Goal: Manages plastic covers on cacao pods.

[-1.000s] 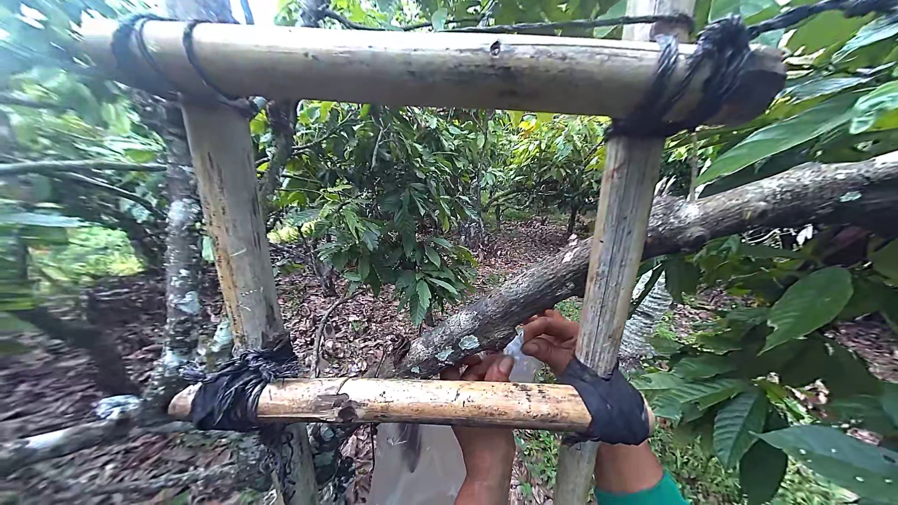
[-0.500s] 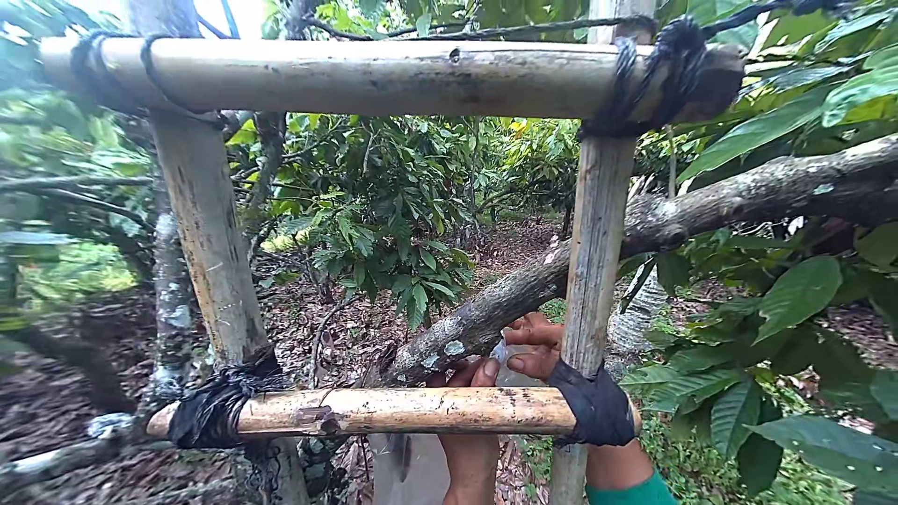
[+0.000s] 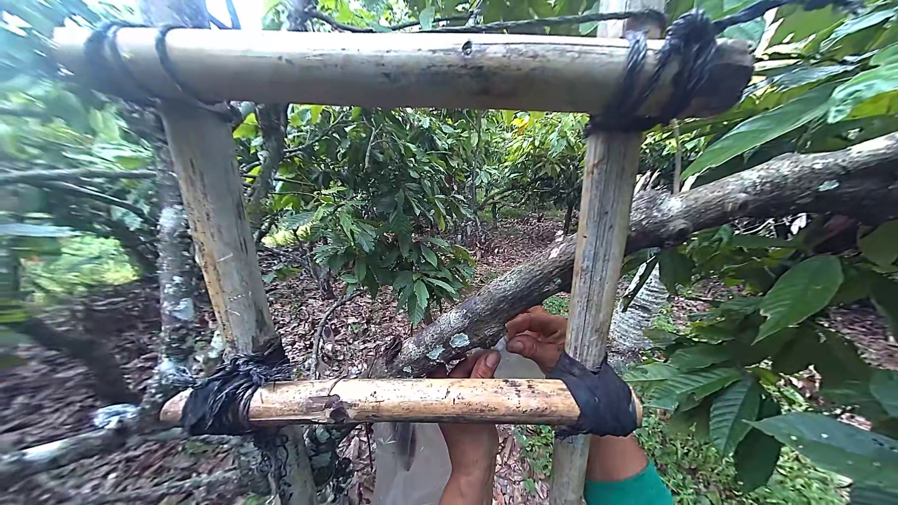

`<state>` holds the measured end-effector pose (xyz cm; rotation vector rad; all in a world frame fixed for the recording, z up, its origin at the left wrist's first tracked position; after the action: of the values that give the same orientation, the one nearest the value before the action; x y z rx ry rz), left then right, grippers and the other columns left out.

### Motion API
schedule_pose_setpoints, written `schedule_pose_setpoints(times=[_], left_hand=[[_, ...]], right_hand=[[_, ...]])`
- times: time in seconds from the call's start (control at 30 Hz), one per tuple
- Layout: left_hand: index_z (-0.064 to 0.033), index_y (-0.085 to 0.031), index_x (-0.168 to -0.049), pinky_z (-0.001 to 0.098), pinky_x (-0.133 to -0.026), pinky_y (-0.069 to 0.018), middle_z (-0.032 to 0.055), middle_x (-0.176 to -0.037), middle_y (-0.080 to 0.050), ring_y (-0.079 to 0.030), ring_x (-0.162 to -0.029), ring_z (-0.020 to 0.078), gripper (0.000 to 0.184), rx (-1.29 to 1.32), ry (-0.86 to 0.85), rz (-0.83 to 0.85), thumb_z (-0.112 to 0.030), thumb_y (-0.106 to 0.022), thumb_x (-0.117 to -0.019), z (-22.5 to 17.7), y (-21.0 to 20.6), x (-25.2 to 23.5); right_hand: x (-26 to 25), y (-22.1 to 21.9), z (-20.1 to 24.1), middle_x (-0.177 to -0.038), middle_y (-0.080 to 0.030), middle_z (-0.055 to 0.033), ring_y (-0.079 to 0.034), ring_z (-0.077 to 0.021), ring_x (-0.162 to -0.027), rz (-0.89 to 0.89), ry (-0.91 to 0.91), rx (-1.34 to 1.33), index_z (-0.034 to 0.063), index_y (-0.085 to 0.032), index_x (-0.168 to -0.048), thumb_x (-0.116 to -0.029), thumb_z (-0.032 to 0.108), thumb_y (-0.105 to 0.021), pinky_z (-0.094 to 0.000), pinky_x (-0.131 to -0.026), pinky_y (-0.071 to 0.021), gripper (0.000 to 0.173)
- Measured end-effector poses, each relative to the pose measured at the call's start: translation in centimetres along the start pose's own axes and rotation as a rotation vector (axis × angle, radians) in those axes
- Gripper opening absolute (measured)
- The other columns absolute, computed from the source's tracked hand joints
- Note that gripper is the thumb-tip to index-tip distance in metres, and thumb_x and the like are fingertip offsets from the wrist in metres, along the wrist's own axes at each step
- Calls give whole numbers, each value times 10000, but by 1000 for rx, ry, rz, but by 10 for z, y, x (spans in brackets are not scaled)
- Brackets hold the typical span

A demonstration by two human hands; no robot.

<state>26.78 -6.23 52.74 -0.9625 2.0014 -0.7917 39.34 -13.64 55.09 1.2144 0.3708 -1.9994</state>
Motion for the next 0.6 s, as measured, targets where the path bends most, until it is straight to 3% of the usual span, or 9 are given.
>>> schedule_pose_setpoints(times=[0.13,0.23,0.33,0.5,0.6], left_hand=[[4,-536,-1107,239,-756,-619,28,-872,-729,-720,-765,85,363,-1,-32,17,88,-726,-809,5,2,0],[-9,-528,-1105,235,-782,-618,17,-875,-754,-737,-802,76,360,-37,-26,54,81,-721,-816,6,5,1],[-15,-525,-1092,231,-782,-618,15,-859,-758,-738,-798,71,346,-24,-1,62,95,-709,-821,5,5,1],[-3,-544,-1060,252,-740,-623,44,-816,-752,-733,-748,93,302,105,44,107,99,-703,-825,4,2,1],[16,-541,-1078,267,-747,-628,61,-826,-755,-739,-755,111,302,108,73,120,99,-697,-833,2,1,-1]], right_hand=[[-2,-8,1,-976,-743,101,-659,20,-944,-24,13,-3,162,-790,-1001,-1008,297,-640,-209,-869,-551,201],[0,-9,4,-989,-734,127,-657,36,-949,-35,-46,4,209,-771,-1024,-924,232,-725,-196,-868,-558,113],[3,-7,0,-1035,-726,140,-655,43,-991,-4,-43,41,219,-743,-1064,-808,131,-786,-196,-884,-561,274],[13,-4,-24,-1110,-720,116,-667,12,-1016,-13,104,-88,246,-694,-1200,-848,124,-804,-218,-897,-569,388],[17,3,-32,-1065,-730,91,-686,-21,-987,21,66,-214,250,-684,-1171,-877,145,-795,-248,-890,-580,332]])
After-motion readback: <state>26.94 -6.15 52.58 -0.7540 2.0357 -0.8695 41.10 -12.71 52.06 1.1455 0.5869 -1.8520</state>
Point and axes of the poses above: each hand's wrist, its own x-axis away from the middle knuckle, its own y-axis out of the back of the hand, z = x × y, the point moved 1 cm from there along -x, towards the middle knuckle
